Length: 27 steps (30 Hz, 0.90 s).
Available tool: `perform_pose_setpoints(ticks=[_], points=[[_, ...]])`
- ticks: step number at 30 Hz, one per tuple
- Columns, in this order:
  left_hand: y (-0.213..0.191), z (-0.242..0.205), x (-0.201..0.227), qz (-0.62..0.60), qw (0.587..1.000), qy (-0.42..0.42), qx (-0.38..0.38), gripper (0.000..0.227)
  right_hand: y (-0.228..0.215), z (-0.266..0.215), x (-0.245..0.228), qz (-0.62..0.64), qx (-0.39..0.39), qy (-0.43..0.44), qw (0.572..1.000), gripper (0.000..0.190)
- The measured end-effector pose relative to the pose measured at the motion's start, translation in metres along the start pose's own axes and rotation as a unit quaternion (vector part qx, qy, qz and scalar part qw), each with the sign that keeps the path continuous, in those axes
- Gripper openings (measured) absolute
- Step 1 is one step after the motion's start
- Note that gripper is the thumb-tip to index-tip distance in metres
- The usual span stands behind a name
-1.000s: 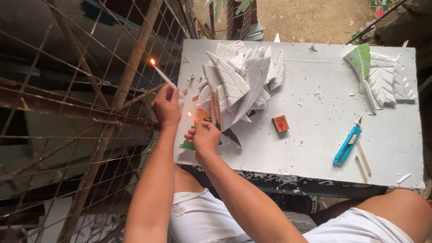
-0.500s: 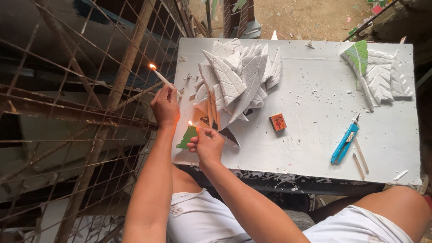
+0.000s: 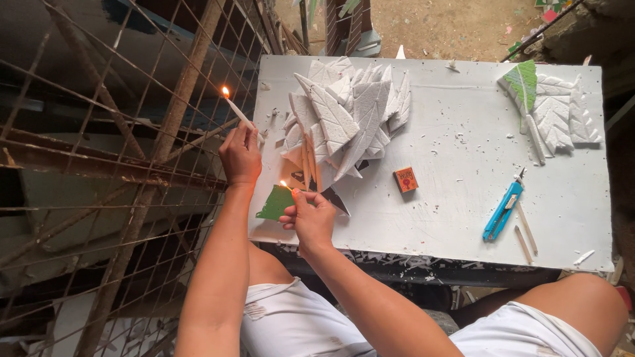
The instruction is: Lighting a candle and using a utility knife to cut and shape styrofoam pieces for a craft project.
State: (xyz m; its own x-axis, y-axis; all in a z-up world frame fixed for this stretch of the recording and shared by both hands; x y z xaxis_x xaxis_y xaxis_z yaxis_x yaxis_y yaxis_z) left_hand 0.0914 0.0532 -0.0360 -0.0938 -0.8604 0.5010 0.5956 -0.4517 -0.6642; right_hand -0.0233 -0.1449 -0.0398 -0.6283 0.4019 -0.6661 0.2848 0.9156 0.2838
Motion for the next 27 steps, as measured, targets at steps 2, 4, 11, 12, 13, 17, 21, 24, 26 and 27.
perform_pose_setpoints(ticks=[2,4,11,12,13,17,21,24,26,27], points=[[0.000,0.000,0.001,0.000,1.000,0.002,-0.001,0.011,-0.002,0.003,0.003,0.003,-0.001,-0.002,1.000,0.022],[0.002,0.000,-0.002,0.001,1.000,0.004,-0.002,0.012,-0.003,0.004,0.005,0.006,-0.002,-0.003,1.000,0.022],[0.003,-0.002,-0.002,-0.004,1.000,0.026,0.012,0.011,-0.004,0.007,0.006,0.020,-0.005,-0.007,1.000,0.022],[0.002,-0.002,-0.001,-0.006,0.999,0.030,0.016,0.011,-0.004,0.007,0.006,0.020,-0.007,-0.009,1.000,0.022],[0.002,-0.003,-0.002,-0.005,0.999,0.030,0.017,0.011,-0.003,0.006,0.005,0.020,-0.007,-0.009,1.000,0.022],[0.004,-0.003,-0.001,0.003,0.999,0.041,0.022,0.012,-0.004,0.003,0.000,0.021,-0.007,-0.009,1.000,0.022],[0.003,-0.003,0.000,0.006,0.999,0.043,0.019,0.010,-0.005,0.001,-0.002,0.022,-0.009,-0.006,1.000,0.023],[0.001,-0.002,0.000,-0.011,0.999,0.037,0.020,0.011,-0.006,-0.001,-0.004,0.020,-0.009,-0.005,1.000,0.023],[-0.001,-0.003,0.004,-0.004,0.999,0.037,0.021,0.011,-0.008,-0.001,-0.006,0.018,-0.010,-0.006,1.000,0.023],[-0.003,-0.003,0.005,0.004,0.999,0.037,0.023,0.011,-0.008,-0.001,-0.006,0.016,-0.011,-0.006,1.000,0.024]])
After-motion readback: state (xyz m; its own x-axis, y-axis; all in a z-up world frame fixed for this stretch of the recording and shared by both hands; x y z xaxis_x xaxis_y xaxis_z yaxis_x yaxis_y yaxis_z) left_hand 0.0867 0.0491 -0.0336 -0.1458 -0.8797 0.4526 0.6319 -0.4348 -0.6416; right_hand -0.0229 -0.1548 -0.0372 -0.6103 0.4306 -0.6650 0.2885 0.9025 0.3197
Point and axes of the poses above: each hand's wrist, its own z-axis towards the middle knuckle, its own y-axis out of the palm, x = y × z, the point moved 7 cm from there along z, towards the middle knuckle, and after that the axes turned 1 degree about -x, right-handed, at the moved point
